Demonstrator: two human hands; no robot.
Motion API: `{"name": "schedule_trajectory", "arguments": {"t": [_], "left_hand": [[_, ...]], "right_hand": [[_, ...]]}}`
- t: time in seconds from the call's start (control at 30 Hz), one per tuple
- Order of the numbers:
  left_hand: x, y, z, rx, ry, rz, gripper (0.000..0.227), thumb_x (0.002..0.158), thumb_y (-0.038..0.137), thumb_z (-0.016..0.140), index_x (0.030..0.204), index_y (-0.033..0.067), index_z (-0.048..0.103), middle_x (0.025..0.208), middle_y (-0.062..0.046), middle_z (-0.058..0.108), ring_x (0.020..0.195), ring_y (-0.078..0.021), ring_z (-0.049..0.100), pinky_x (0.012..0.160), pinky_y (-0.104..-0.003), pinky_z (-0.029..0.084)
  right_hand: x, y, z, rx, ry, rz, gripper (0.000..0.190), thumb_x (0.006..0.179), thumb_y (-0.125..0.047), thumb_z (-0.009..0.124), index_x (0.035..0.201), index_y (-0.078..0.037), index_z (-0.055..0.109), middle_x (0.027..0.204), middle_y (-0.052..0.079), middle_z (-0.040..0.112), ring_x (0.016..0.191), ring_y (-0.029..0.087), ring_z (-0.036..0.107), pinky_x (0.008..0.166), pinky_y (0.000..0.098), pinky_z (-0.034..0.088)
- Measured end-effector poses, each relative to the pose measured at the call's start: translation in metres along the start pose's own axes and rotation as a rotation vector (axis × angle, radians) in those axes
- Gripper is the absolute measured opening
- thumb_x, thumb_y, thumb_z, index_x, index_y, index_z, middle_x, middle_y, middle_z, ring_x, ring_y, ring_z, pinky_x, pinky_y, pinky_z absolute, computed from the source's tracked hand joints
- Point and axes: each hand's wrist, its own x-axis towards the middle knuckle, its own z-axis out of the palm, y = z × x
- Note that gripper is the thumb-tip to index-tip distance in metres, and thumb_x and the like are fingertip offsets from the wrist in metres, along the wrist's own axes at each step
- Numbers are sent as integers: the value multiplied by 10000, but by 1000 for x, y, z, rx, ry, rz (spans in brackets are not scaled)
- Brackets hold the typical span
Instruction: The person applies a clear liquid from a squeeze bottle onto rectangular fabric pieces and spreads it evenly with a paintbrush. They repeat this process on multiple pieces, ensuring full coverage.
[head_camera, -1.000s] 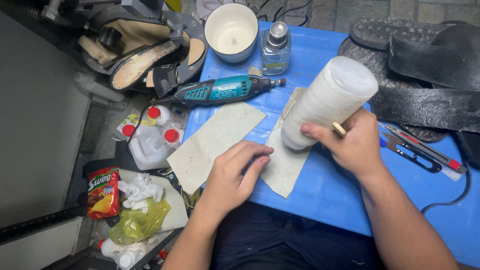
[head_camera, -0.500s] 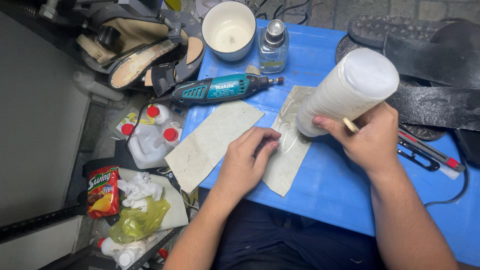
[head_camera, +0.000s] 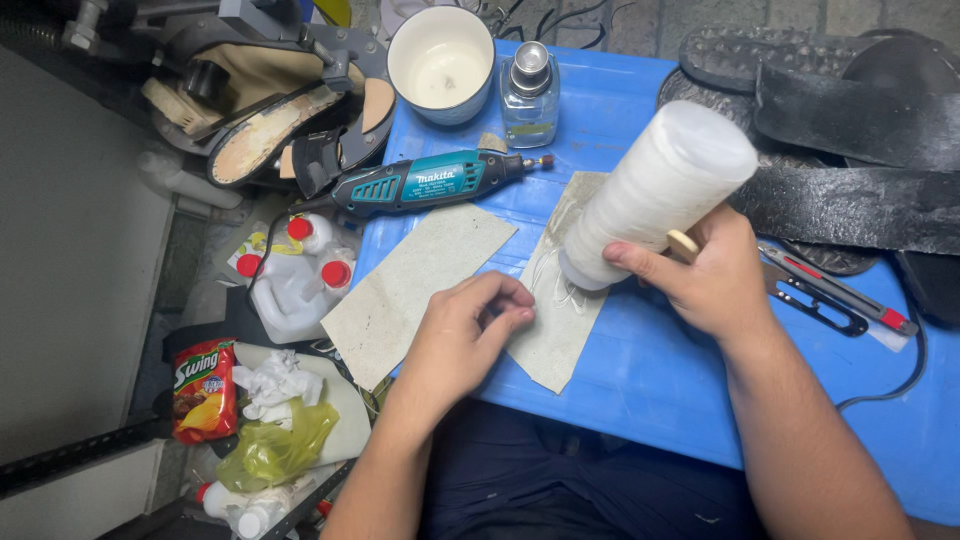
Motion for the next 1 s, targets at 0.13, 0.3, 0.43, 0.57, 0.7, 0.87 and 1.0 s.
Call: {"name": "schedule_trajectory", "arguments": {"t": [0.13, 0.3, 0.43, 0.57, 0.7, 0.87, 1.0], "left_hand": [[15, -6, 13, 98, 149, 197, 132, 888, 90, 745, 979, 23, 677, 913, -113, 745, 841, -226, 760, 747, -322, 579], [22, -10, 22, 113, 200, 210, 163, 872, 109, 772, 962, 32, 660, 904, -105, 755, 828, -249, 768, 722, -327, 592], [25, -11, 25, 106, 176, 216, 171, 868, 110, 783, 958, 32, 660, 895, -101, 759, 817, -240, 770, 710, -325, 591], [28, -10, 30, 42, 193, 219, 175, 870, 116, 796, 963, 40, 669, 899, -85, 765, 819, -193, 773, 712, -300, 596], [31, -4, 34, -94, 246, 152, 151, 850, 105, 806, 931, 37, 699, 857, -39, 767, 677, -145, 703, 642, -269, 559], [38, 10, 36, -228, 359, 316, 557, 848, 180, 880, 1272, 25, 553, 1168, -114, 715, 1007, -181, 678, 822, -285, 548], [53, 25, 46, -77, 263, 389, 1218, 642, 320, 991, 1540, 6, 230, 1416, -213, 591, 1254, -277, 635, 961, -333, 532]], "right_hand": [[-1, 5, 1, 104, 120, 117, 473, 858, -219, 834, 1210, 10, 616, 1004, 71, 704, 759, 111, 655, 625, 250, 535], [-1, 10, 3, 194, 159, 106, 459, 890, -288, 813, 1180, 9, 618, 961, 63, 686, 712, 97, 636, 568, 230, 519], [-2, 12, 7, 221, 167, 130, 450, 895, -288, 801, 1180, 7, 616, 955, 66, 689, 695, 95, 640, 552, 220, 521], [-4, 18, 7, 290, 204, 222, 417, 904, -294, 779, 1149, 11, 632, 911, 93, 691, 636, 120, 627, 475, 229, 470], [-1, 25, 7, 481, 226, 189, 417, 978, -320, 740, 1175, 25, 615, 911, 115, 686, 624, 140, 630, 492, 230, 456], [5, 29, 13, 928, 149, 280, 555, 1065, -507, 612, 1297, -7, 556, 1001, 99, 678, 695, 125, 613, 516, 222, 453], [6, 33, 18, 1190, 72, 439, 664, 1051, -626, 498, 1349, -38, 577, 1026, 71, 676, 690, 90, 570, 536, 223, 469]]}}
